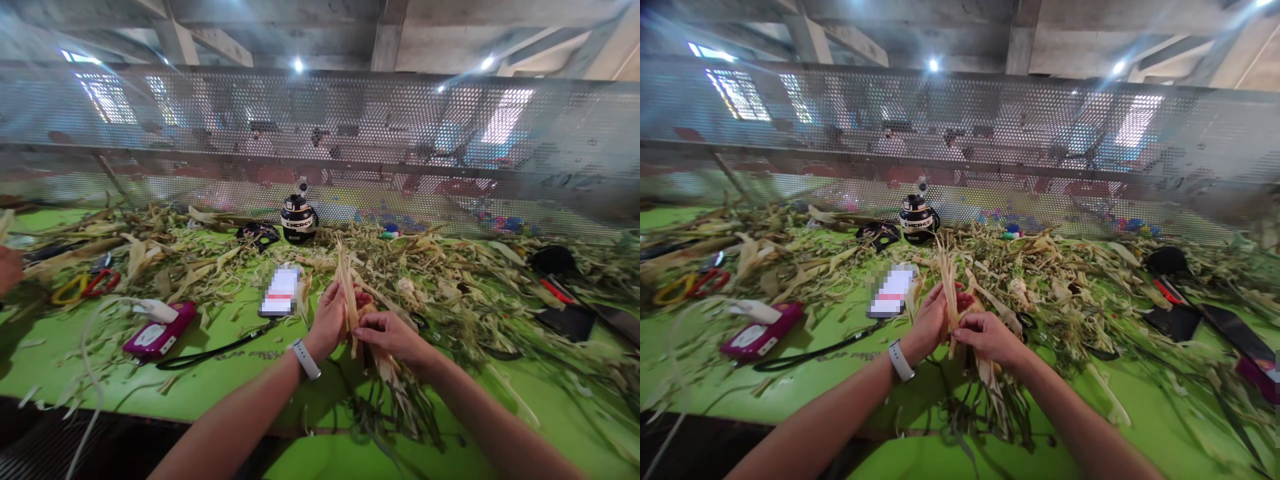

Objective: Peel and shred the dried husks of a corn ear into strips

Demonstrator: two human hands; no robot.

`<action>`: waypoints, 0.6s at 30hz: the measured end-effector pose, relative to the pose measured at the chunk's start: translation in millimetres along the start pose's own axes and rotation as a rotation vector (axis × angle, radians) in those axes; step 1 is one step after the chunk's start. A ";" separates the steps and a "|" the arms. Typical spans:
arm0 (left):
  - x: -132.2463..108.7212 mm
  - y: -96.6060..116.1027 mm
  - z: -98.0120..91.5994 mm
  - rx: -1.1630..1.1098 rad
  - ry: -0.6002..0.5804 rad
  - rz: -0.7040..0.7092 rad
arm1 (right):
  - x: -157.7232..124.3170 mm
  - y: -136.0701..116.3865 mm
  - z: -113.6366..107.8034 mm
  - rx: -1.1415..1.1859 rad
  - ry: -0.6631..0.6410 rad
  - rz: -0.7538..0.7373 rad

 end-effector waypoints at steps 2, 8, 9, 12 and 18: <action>-0.5 1.9 1.7 -0.020 -0.003 -0.020 | 0.8 0.9 -0.9 -0.008 0.012 -0.009; -1.7 0.0 3.9 -0.017 -0.024 -0.072 | 4.4 9.6 -4.9 0.088 0.058 0.042; -1.5 -0.2 3.9 -0.008 -0.027 -0.069 | 4.9 10.5 -5.6 0.084 0.069 0.046; -0.8 0.7 3.6 0.013 -0.030 -0.048 | 5.4 10.4 -6.9 0.053 0.098 0.030; 1.4 -3.5 0.6 0.032 -0.051 -0.080 | 6.1 9.3 -7.5 0.014 0.081 -0.005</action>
Point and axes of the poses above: each hand's wrist, its own x-axis towards the middle knuckle, its own z-axis out of the palm, y = z × x, the point moved 4 cm from there along x, towards the middle knuckle, and after that the axes turned 3 degrees about x, right-handed, at the moved point
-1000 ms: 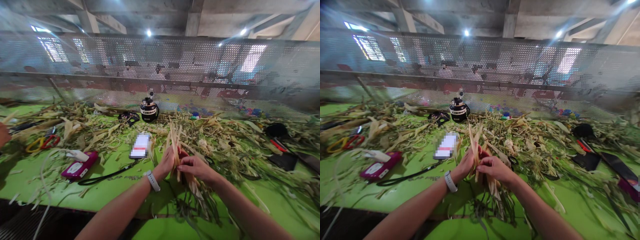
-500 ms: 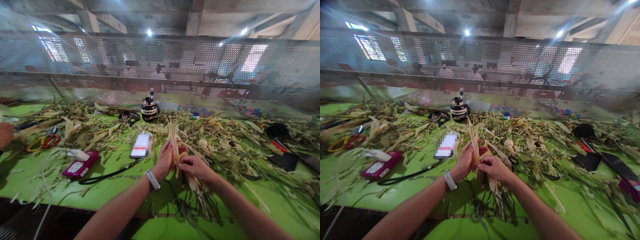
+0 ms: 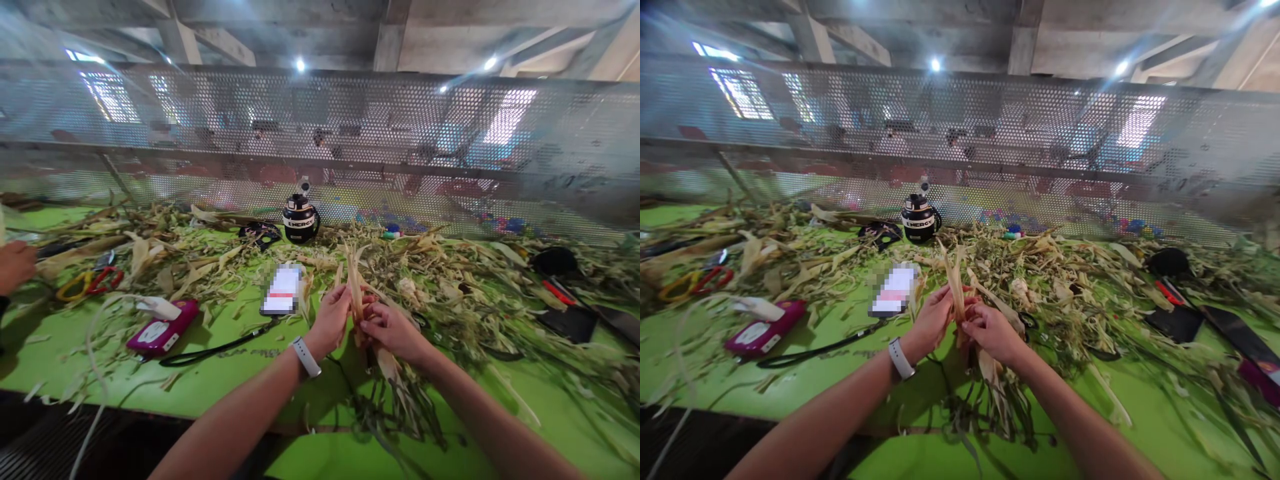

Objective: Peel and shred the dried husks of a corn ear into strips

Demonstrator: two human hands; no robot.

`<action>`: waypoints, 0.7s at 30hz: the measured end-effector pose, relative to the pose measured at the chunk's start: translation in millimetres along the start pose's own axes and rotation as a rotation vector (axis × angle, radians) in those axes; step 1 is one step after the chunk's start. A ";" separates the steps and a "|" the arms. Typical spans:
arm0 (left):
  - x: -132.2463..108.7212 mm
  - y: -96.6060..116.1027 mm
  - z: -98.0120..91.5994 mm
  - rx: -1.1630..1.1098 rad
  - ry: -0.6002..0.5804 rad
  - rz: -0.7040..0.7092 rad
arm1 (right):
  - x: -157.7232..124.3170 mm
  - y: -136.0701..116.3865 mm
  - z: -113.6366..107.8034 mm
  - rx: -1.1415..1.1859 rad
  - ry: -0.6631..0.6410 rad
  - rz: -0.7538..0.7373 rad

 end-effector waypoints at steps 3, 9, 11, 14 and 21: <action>2.0 -4.9 -2.2 0.023 -0.014 -0.006 | 0.2 -2.7 -3.9 -0.047 0.020 -0.056; 0.8 -11.1 2.6 0.018 -0.111 -0.143 | -4.4 -9.0 -4.2 -0.065 -0.158 -0.043; -0.7 -8.5 4.6 -0.020 -0.139 -0.137 | -5.6 -10.1 -5.1 -0.051 -0.166 -0.041; -2.0 -6.6 4.8 -0.038 -0.171 -0.130 | -6.2 -9.2 -7.3 -0.011 -0.141 0.010; -3.2 -9.8 4.8 -0.004 -0.244 -0.173 | -10.1 -9.8 -5.6 0.172 -0.190 0.132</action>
Point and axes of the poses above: each hand's wrist, its own x-axis towards the middle knuckle, its own z-axis out of the palm, y = z × x, the point moved 4 cm from there along x, towards the middle knuckle, and after that the axes turned 3 degrees about x, right-handed, at the moved point
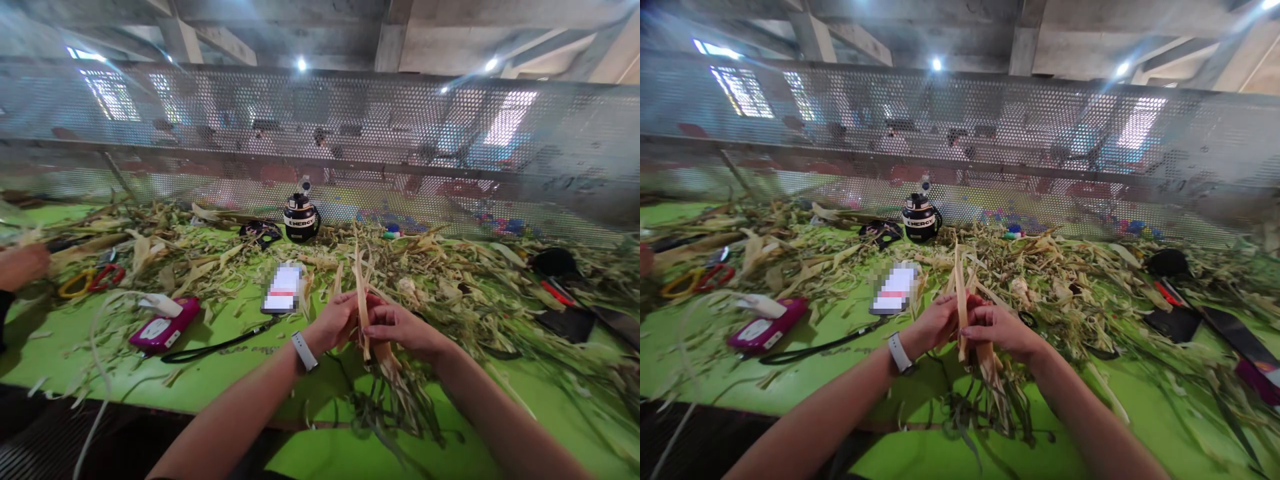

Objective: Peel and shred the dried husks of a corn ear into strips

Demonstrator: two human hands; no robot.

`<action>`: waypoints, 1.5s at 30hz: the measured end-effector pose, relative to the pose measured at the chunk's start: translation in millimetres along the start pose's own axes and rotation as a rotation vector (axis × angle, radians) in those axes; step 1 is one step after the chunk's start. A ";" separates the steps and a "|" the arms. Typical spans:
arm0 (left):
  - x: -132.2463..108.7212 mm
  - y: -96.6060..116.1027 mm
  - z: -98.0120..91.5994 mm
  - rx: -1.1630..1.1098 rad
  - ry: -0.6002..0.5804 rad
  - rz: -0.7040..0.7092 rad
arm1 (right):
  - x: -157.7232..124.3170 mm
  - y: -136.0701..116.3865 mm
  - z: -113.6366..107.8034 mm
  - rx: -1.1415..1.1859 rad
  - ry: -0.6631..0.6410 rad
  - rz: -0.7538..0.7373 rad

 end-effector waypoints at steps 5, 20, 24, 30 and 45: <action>-0.9 4.0 2.1 -0.032 -0.001 0.005 | -3.5 -2.7 2.5 0.041 -0.016 -0.013; -2.6 9.7 3.0 0.016 0.087 0.139 | 3.4 2.7 -0.3 0.097 0.124 -0.007; -3.9 10.3 3.4 0.037 0.122 0.166 | 3.1 1.9 0.5 0.068 0.136 -0.010; -4.7 8.9 4.5 0.069 0.150 0.164 | 5.5 4.4 0.8 0.033 0.130 -0.031; -2.4 3.8 2.1 -0.034 0.227 0.153 | 9.5 9.1 -0.4 -0.054 0.285 -0.095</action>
Point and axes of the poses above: each hand's wrist, its own x-axis towards the middle knuckle, its own z-axis out of the palm, y = z × x, the point moved 4 cm from there along x, towards the middle knuckle, and after that the axes turned 3 degrees about x, right-handed, at the moved point
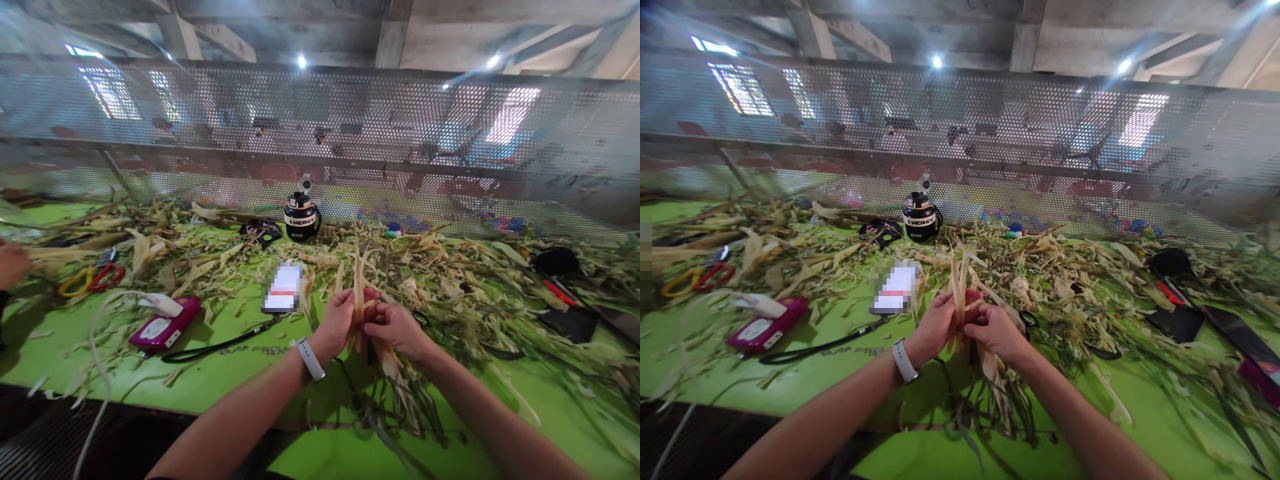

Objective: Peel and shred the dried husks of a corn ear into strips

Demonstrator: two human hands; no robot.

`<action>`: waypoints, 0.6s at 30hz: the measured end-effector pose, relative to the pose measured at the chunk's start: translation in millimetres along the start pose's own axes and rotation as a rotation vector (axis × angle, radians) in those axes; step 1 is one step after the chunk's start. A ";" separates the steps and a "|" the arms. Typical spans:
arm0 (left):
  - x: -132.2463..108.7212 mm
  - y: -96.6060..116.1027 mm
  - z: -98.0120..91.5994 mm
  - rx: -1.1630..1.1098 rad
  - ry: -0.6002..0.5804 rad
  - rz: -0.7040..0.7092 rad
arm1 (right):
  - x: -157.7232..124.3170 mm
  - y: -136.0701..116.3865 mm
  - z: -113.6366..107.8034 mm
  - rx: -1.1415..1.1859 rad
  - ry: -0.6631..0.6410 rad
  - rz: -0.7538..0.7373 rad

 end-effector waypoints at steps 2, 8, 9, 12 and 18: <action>-0.3 0.2 0.6 -0.028 0.004 0.001 | 0.5 -0.1 0.1 0.003 0.015 -0.010; -1.4 2.4 1.2 -0.041 0.001 0.008 | 2.4 -2.5 -2.6 -0.026 -0.044 -0.055; -1.3 3.5 0.3 -0.028 0.013 0.011 | 2.0 -3.5 -4.1 -0.035 -0.049 -0.046; -1.2 7.3 -3.6 -0.011 0.088 0.023 | -0.3 -6.8 -8.8 -0.017 -0.026 0.003; 0.5 2.4 -4.0 -0.067 0.066 0.046 | -4.2 -9.0 -6.5 -0.071 -0.003 -0.024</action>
Point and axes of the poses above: each hand's wrist, its own x-axis towards the middle knuckle, its own z-axis out of the palm, y = z × x, the point moved 4 cm from there along x, towards the middle knuckle, and after that the axes turned 3 degrees about x, right-handed, at the moved point
